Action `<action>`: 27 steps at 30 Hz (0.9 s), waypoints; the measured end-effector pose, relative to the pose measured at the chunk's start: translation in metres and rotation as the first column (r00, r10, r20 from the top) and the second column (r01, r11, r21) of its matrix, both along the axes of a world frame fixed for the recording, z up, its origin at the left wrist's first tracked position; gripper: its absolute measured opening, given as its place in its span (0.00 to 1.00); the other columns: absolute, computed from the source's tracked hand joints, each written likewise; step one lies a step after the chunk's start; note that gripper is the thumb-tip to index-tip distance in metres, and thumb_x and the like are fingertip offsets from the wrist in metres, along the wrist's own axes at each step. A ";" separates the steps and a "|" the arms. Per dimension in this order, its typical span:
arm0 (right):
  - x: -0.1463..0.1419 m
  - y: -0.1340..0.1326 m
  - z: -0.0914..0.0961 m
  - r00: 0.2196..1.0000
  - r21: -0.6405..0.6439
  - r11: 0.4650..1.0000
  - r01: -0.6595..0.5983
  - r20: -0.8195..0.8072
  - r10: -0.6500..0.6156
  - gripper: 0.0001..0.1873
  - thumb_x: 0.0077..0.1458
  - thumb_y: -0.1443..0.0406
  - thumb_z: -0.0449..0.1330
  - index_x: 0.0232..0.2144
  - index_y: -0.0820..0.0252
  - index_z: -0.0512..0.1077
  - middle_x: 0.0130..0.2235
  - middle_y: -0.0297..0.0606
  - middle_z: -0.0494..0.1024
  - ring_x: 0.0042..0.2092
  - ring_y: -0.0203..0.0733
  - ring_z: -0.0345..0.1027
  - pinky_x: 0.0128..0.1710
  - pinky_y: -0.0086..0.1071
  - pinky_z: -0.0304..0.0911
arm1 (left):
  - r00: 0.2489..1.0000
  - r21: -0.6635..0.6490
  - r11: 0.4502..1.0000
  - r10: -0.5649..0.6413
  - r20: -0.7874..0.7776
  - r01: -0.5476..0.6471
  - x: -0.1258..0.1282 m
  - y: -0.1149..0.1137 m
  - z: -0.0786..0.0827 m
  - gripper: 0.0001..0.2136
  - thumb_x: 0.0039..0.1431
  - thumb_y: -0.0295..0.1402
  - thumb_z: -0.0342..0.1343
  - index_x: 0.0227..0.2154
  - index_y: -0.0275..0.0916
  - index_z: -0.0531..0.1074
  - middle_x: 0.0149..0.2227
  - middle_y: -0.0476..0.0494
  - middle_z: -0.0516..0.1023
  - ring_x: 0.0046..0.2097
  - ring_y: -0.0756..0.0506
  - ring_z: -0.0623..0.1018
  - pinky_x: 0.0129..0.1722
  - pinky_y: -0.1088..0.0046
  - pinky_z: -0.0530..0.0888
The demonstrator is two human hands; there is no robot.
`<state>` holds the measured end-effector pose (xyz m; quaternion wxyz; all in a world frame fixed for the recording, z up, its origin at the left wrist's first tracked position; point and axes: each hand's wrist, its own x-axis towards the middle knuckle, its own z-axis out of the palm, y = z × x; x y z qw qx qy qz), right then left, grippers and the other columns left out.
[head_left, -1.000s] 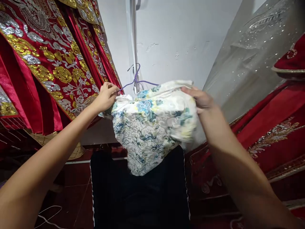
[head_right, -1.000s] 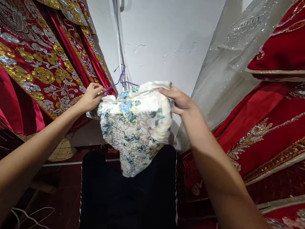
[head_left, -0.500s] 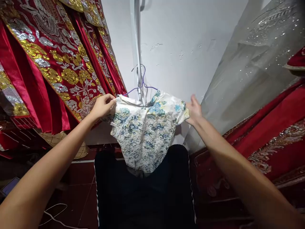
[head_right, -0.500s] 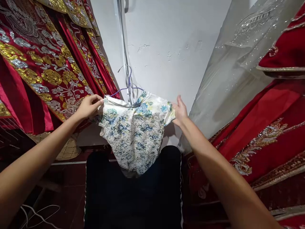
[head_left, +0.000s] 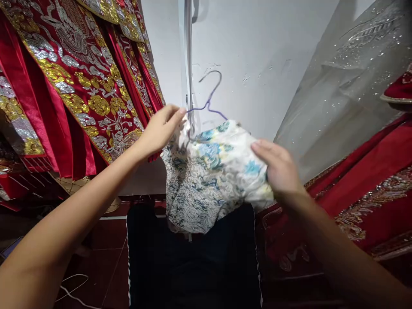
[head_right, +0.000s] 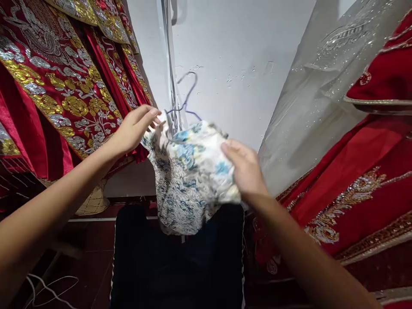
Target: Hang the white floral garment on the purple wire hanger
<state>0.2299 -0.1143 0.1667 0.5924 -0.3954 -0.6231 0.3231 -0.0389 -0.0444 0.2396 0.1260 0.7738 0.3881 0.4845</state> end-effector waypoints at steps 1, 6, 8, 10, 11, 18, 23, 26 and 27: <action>-0.011 -0.016 -0.009 0.998 0.058 0.998 -0.033 0.058 0.030 0.15 0.62 0.54 0.57 0.45 0.51 0.75 0.32 0.37 0.80 0.29 0.43 0.74 0.26 0.35 0.70 | 0.990 -0.142 0.983 -0.107 0.090 0.119 0.007 -0.014 -0.004 0.15 0.67 0.44 0.49 0.39 0.37 0.71 0.41 0.37 0.76 0.44 0.41 0.77 0.46 0.58 0.74; -0.056 -0.045 -0.041 0.576 0.300 0.666 -0.682 0.782 0.238 0.17 0.60 0.53 0.60 0.46 0.54 0.75 0.43 0.41 0.80 0.40 0.45 0.75 0.37 0.37 0.71 | 0.838 -0.563 0.673 -0.163 0.520 0.480 0.011 -0.082 -0.036 0.07 0.56 0.36 0.61 0.34 0.38 0.74 0.31 0.42 0.74 0.27 0.50 0.72 0.25 0.71 0.71; -0.058 -0.026 -0.042 0.628 0.401 0.655 -0.640 0.765 0.145 0.12 0.62 0.57 0.59 0.43 0.55 0.75 0.41 0.40 0.80 0.40 0.43 0.75 0.39 0.36 0.70 | 0.854 -0.657 0.591 -0.109 0.509 0.467 -0.008 -0.100 -0.042 0.09 0.54 0.35 0.63 0.37 0.40 0.75 0.26 0.47 0.68 0.20 0.54 0.60 0.16 0.76 0.59; -0.052 0.005 -0.037 0.784 0.474 0.775 -0.418 0.620 0.044 0.10 0.63 0.60 0.57 0.44 0.55 0.75 0.42 0.40 0.79 0.43 0.42 0.73 0.43 0.36 0.69 | 0.914 -0.730 0.572 -0.094 0.394 0.374 -0.031 -0.109 -0.040 0.11 0.56 0.40 0.62 0.38 0.41 0.77 0.23 0.49 0.65 0.18 0.56 0.53 0.14 0.77 0.49; -0.048 0.022 -0.034 0.836 0.468 0.835 -0.290 0.548 -0.016 0.13 0.62 0.60 0.58 0.47 0.55 0.74 0.46 0.42 0.77 0.46 0.44 0.72 0.46 0.38 0.68 | 0.946 -0.741 0.597 -0.102 0.309 0.307 -0.042 -0.109 -0.036 0.12 0.57 0.44 0.60 0.38 0.42 0.77 0.22 0.49 0.65 0.18 0.56 0.53 0.13 0.77 0.47; -0.034 0.093 -0.022 0.824 -0.056 0.916 -0.397 0.416 0.383 0.23 0.59 0.46 0.58 0.31 0.59 0.77 0.30 0.37 0.76 0.33 0.41 0.70 0.34 0.33 0.65 | 0.970 -0.095 0.981 0.149 -0.194 -0.170 -0.084 -0.053 -0.008 0.12 0.58 0.45 0.58 0.30 0.41 0.76 0.27 0.44 0.75 0.30 0.45 0.74 0.31 0.66 0.73; -0.031 0.121 -0.003 0.969 -0.053 0.968 -0.247 -0.036 0.245 0.24 0.44 0.46 0.70 0.33 0.59 0.78 0.32 0.38 0.80 0.32 0.43 0.73 0.34 0.34 0.68 | 0.903 0.470 0.811 0.424 -0.062 -0.348 -0.075 -0.024 -0.028 0.11 0.61 0.37 0.56 0.45 0.44 0.72 0.50 0.39 0.74 0.51 0.38 0.72 0.52 0.56 0.70; -0.017 0.137 0.016 0.973 -0.018 0.988 -0.152 -0.179 0.146 0.24 0.39 0.45 0.71 0.29 0.58 0.76 0.29 0.39 0.80 0.32 0.45 0.75 0.34 0.36 0.70 | 0.936 0.448 0.867 0.317 -0.153 -0.220 -0.056 -0.022 -0.059 0.11 0.64 0.35 0.51 0.48 0.43 0.69 0.42 0.40 0.75 0.44 0.40 0.75 0.47 0.61 0.70; -0.011 0.140 0.021 0.974 -0.012 0.992 -0.128 -0.192 0.123 0.24 0.38 0.45 0.71 0.28 0.57 0.76 0.29 0.39 0.80 0.33 0.46 0.75 0.34 0.36 0.71 | 0.940 0.373 0.914 0.254 -0.227 -0.157 -0.049 -0.022 -0.073 0.12 0.65 0.35 0.50 0.50 0.43 0.68 0.38 0.42 0.76 0.40 0.42 0.76 0.44 0.63 0.71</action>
